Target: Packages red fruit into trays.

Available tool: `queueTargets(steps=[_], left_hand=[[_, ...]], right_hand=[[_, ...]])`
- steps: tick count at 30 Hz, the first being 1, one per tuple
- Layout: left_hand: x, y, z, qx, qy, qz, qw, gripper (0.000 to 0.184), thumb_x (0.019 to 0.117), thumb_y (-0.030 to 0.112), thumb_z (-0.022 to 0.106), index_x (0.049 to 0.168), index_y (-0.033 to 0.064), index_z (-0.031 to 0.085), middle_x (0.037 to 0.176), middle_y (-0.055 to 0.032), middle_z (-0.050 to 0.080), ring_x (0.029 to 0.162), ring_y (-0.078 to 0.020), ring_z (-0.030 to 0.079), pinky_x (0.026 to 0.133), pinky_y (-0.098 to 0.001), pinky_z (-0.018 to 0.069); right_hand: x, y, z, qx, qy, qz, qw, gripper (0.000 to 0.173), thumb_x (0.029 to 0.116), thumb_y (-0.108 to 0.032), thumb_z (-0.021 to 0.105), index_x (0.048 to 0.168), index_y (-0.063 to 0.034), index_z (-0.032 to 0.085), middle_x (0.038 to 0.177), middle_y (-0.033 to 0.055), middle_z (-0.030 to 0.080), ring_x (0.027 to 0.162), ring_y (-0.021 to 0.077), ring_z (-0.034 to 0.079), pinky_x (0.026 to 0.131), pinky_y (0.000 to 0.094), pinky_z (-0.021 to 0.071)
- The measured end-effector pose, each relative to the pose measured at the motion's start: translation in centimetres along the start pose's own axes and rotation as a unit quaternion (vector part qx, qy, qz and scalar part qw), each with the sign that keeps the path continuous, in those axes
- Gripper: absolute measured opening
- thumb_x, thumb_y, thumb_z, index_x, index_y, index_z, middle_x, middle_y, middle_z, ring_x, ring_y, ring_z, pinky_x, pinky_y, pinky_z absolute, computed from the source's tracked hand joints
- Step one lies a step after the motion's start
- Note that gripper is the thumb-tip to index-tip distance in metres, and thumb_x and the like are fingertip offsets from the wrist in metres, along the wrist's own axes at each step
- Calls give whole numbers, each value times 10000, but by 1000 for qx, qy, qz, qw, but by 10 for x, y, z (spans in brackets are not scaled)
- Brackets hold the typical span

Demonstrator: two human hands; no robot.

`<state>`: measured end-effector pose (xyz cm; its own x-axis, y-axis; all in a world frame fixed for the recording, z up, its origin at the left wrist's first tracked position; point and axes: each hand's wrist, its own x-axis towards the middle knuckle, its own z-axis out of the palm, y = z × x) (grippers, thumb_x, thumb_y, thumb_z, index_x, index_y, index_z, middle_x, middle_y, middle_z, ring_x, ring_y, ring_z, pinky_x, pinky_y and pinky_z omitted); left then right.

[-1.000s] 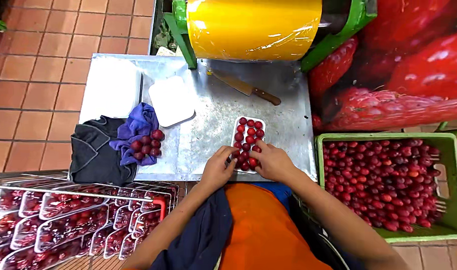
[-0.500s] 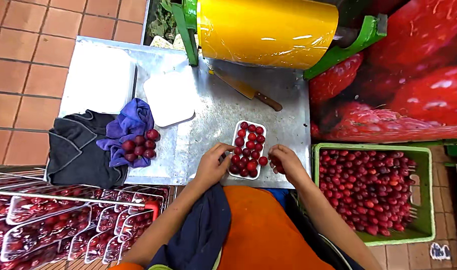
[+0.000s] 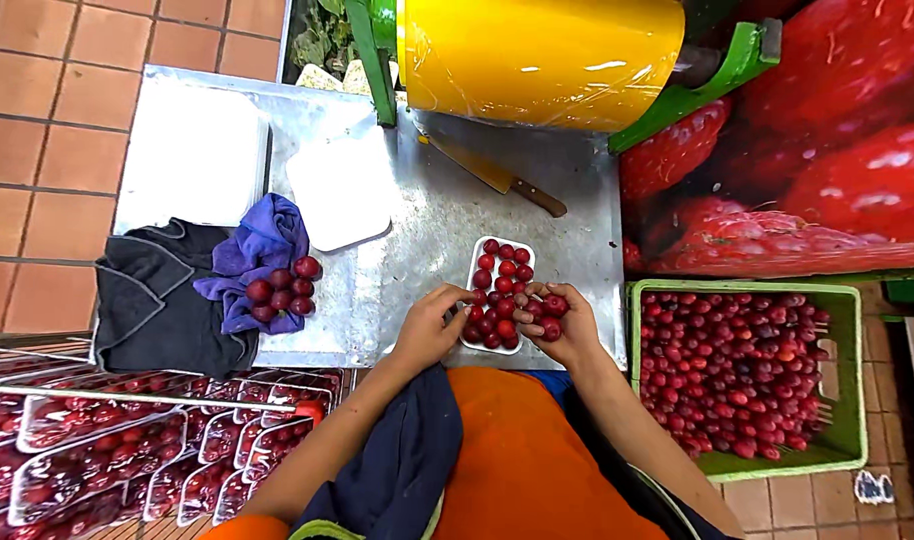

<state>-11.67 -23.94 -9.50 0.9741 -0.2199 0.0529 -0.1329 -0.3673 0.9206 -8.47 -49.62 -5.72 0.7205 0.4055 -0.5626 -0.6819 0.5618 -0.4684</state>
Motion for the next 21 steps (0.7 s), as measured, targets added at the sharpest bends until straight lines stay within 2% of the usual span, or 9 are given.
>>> queueTargets(steps=[2, 4, 6, 8, 10, 11, 13, 17, 21], left_hand=[[2, 3, 0, 9, -26, 3, 1000, 251, 1020, 192, 596, 1243, 159, 706, 1196, 4, 686, 961, -98, 665, 819, -325, 582], [3, 3, 1, 21, -51, 3, 998, 268, 1021, 192, 591, 1264, 165, 700, 1231, 2, 681, 1025, -109, 670, 893, -364, 586], [3, 1, 4, 12, -55, 0, 998, 279, 1012, 176, 600, 1271, 149, 701, 1235, -16, 688, 1051, -127, 672, 931, -394, 576], [3, 0, 7, -3, -46, -15, 999, 297, 1003, 177, 614, 1289, 149, 689, 1231, -16, 685, 1035, -123, 670, 920, -378, 578], [6, 1, 7, -8, -43, -27, 999, 314, 997, 178, 630, 1307, 150, 668, 1223, -26, 672, 988, -125, 666, 864, -352, 584], [7, 2, 6, -5, -47, -32, 998, 311, 996, 183, 636, 1304, 157, 668, 1225, -28, 664, 979, -127, 667, 849, -351, 589], [8, 2, 4, 2, -59, -36, 998, 271, 994, 188, 641, 1256, 153, 703, 1225, -26, 675, 1000, -132, 673, 881, -371, 588], [6, 0, 5, -12, -36, -52, 998, 230, 997, 173, 630, 1207, 157, 723, 1157, -4, 699, 953, -115, 678, 867, -358, 588], [17, 2, 9, -13, -1, -31, 999, 291, 996, 151, 618, 1281, 131, 676, 1249, -55, 664, 992, -157, 674, 857, -375, 592]], right_hand=[[-3, -2, 5, -138, 19, -19, 990, 466, 1057, -458, 325, 1032, -128, 652, 911, 82, 671, 612, 123, 597, 474, 228, 463], [-4, -9, 11, -406, 36, -49, 912, 293, 1049, -353, 445, 1065, -128, 632, 844, 47, 650, 562, 108, 545, 462, 249, 443], [1, -14, 28, -681, 67, -96, 723, 297, 954, -398, 669, 1040, -114, 680, 822, 45, 665, 675, 173, 623, 586, 393, 518], [14, -10, 44, -835, 60, -124, 533, 467, 859, -524, 722, 1050, -98, 699, 970, 95, 669, 848, 278, 678, 700, 525, 564], [26, -10, 58, -888, 22, -90, 450, 550, 831, -568, 763, 1098, -92, 695, 1085, 148, 653, 913, 341, 676, 743, 561, 568], [31, -11, 61, -894, -2, -67, 442, 571, 816, -563, 789, 1149, -111, 687, 1131, 147, 635, 935, 333, 669, 764, 547, 572], [34, -18, 63, -874, -42, -41, 483, 639, 803, -456, 853, 1318, -159, 620, 1238, 137, 583, 1012, 302, 653, 831, 513, 580], [29, -29, 51, -773, -55, -67, 628, 846, 777, -128, 887, 1513, -193, 475, 1374, 154, 538, 1121, 299, 628, 901, 511, 579], [28, -36, 33, -595, -22, -68, 801, 681, 853, -126, 805, 1471, -157, 522, 1277, 107, 636, 954, 229, 669, 763, 409, 597]])
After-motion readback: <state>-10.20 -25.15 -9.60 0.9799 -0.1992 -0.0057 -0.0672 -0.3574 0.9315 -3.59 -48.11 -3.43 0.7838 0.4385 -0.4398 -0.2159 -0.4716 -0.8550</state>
